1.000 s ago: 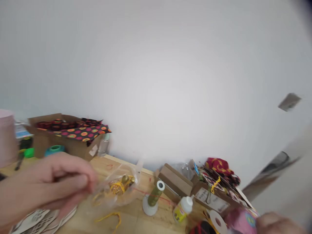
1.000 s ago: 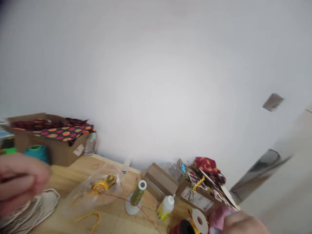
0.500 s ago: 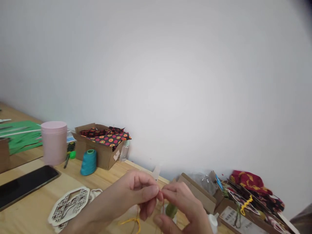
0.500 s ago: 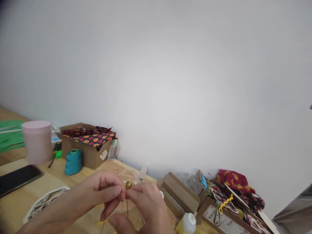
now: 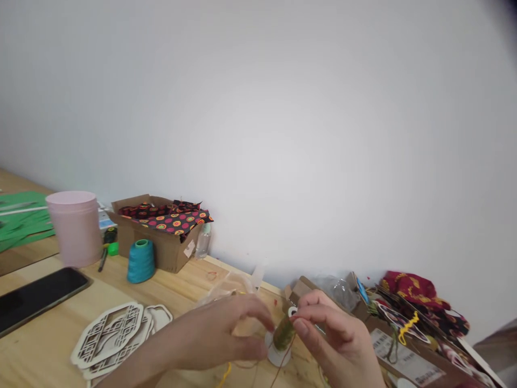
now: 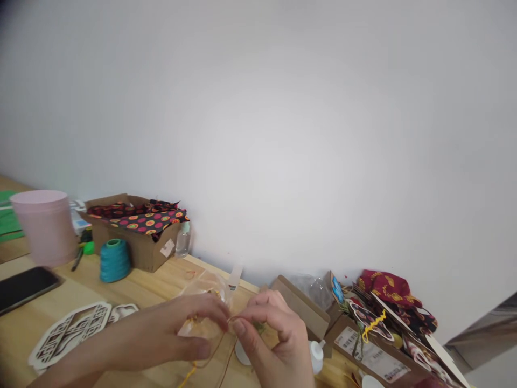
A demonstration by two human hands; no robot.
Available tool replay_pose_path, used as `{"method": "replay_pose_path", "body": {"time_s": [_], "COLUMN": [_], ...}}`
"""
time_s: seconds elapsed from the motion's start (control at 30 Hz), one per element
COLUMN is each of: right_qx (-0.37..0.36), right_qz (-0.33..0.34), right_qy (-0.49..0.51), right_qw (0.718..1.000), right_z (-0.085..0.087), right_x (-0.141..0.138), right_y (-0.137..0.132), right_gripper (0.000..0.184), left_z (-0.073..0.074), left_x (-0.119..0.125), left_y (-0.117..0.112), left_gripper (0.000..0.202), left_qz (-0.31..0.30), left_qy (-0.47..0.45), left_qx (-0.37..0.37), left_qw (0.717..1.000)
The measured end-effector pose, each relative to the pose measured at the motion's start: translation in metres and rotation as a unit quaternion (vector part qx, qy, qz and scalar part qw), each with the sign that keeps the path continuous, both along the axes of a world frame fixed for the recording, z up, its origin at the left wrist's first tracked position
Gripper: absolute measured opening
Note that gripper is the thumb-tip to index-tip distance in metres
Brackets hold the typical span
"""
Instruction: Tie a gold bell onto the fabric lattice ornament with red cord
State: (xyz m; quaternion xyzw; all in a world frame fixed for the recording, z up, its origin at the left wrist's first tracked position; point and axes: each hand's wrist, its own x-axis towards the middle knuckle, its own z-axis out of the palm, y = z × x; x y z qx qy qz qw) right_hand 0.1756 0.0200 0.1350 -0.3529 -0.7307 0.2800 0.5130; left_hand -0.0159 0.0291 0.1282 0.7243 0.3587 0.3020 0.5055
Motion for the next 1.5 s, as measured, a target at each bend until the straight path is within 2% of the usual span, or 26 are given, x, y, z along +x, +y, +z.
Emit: {"method": "replay_pose_path", "body": {"time_s": [0.07, 0.13, 0.2, 0.27, 0.33, 0.43, 0.67, 0.9, 1.1, 1.23, 1.37, 1.5], "right_qx": [-0.008, -0.014, -0.014, -0.008, -0.007, -0.019, -0.015, 0.001, 0.008, -0.007, -0.018, -0.006], "right_qz": [0.009, 0.01, -0.006, -0.025, -0.032, -0.02, -0.008, -0.005, -0.031, -0.041, 0.004, 0.05], "right_qy": [-0.002, -0.008, -0.013, -0.022, -0.038, -0.047, -0.028, -0.027, -0.091, -0.122, -0.149, -0.131], "right_qw": [1.0, 1.0, 1.0, 0.999, 0.999, 0.999, 0.999, 1.0, 0.995, 0.992, 0.989, 0.99], "right_z": [-0.002, -0.003, -0.002, -0.001, 0.002, 0.005, 0.001, 0.003, 0.006, 0.009, 0.007, 0.001], "right_x": [0.0, 0.0, 0.0, 0.001, 0.001, -0.002, -0.006, -0.003, 0.003, 0.009, 0.009, -0.001], "right_y": [0.001, 0.001, 0.001, 0.001, 0.0, -0.001, -0.001, -0.002, -0.005, -0.005, -0.004, -0.002], "right_gripper": [0.011, 0.011, 0.011, 0.011, 0.011, 0.01, 0.009, 0.008, 0.013, 0.016, 0.019, 0.016], "left_z": [0.0, 0.001, 0.002, 0.002, 0.001, -0.002, -0.003, 0.0, 0.006, 0.011, 0.011, 0.009], "left_x": [0.006, 0.015, 0.023, 0.028, 0.029, 0.029, 0.03, 0.03, 0.021, 0.006, -0.002, 0.0], "left_y": [-0.003, -0.006, -0.008, -0.009, -0.008, -0.007, -0.008, -0.008, -0.005, -0.004, -0.005, -0.005], "left_gripper": [0.029, 0.031, 0.034, 0.034, 0.03, 0.027, 0.033, 0.027, 0.023, 0.014, 0.016, 0.016], "left_qz": [-0.002, -0.035, -0.072, -0.085, -0.074, -0.061, -0.024, -0.019, 0.088, 0.097, 0.064, 0.061], "left_qy": [-0.085, -0.196, -0.26, -0.259, -0.225, -0.189, -0.189, -0.148, -0.052, -0.145, -0.274, -0.352], "left_qx": [-0.041, -0.096, -0.124, -0.121, -0.103, -0.093, -0.093, -0.069, 0.041, -0.042, -0.13, -0.157], "left_qw": [0.995, 0.975, 0.955, 0.954, 0.966, 0.976, 0.977, 0.986, 0.994, 0.984, 0.951, 0.921]}}
